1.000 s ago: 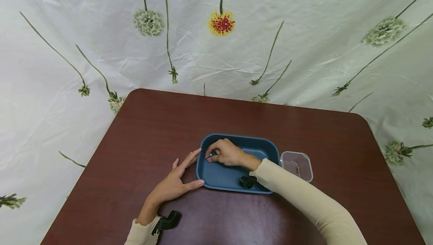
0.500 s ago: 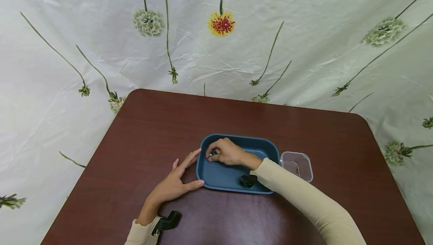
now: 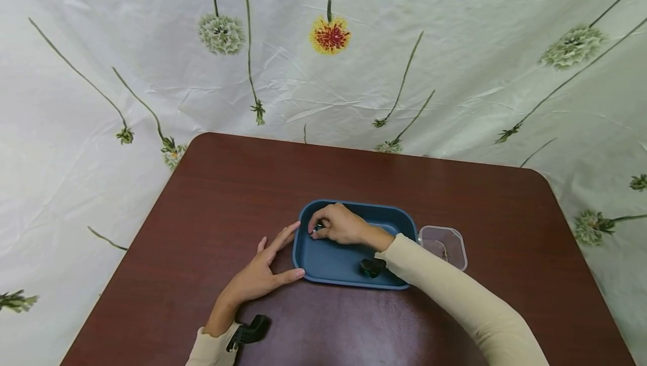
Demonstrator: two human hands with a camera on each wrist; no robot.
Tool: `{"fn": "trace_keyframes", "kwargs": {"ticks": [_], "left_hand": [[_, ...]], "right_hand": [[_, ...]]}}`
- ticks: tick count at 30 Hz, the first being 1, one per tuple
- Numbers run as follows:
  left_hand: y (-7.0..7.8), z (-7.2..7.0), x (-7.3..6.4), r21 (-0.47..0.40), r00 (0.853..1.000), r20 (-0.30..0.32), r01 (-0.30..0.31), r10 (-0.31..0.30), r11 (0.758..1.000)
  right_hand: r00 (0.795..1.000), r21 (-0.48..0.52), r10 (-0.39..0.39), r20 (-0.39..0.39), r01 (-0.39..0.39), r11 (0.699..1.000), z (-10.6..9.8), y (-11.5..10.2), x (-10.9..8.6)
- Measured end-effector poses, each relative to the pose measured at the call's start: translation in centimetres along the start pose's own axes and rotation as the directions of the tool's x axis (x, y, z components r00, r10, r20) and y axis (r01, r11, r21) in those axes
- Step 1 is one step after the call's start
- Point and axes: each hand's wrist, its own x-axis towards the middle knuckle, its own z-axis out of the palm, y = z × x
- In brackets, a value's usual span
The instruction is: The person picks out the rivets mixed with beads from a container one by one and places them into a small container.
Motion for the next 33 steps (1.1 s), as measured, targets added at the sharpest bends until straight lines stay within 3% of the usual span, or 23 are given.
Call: {"fn": "trace_keyframes", "kwargs": {"ticks": [33], "left_hand": [[-0.1, -0.1, 0.0, 0.006, 1.0, 0.001, 0.023, -0.023, 1.0]], "right_hand": [[0.997, 0.014, 0.031, -0.065, -0.03, 0.999, -2.3, -0.8, -1.5]]}}
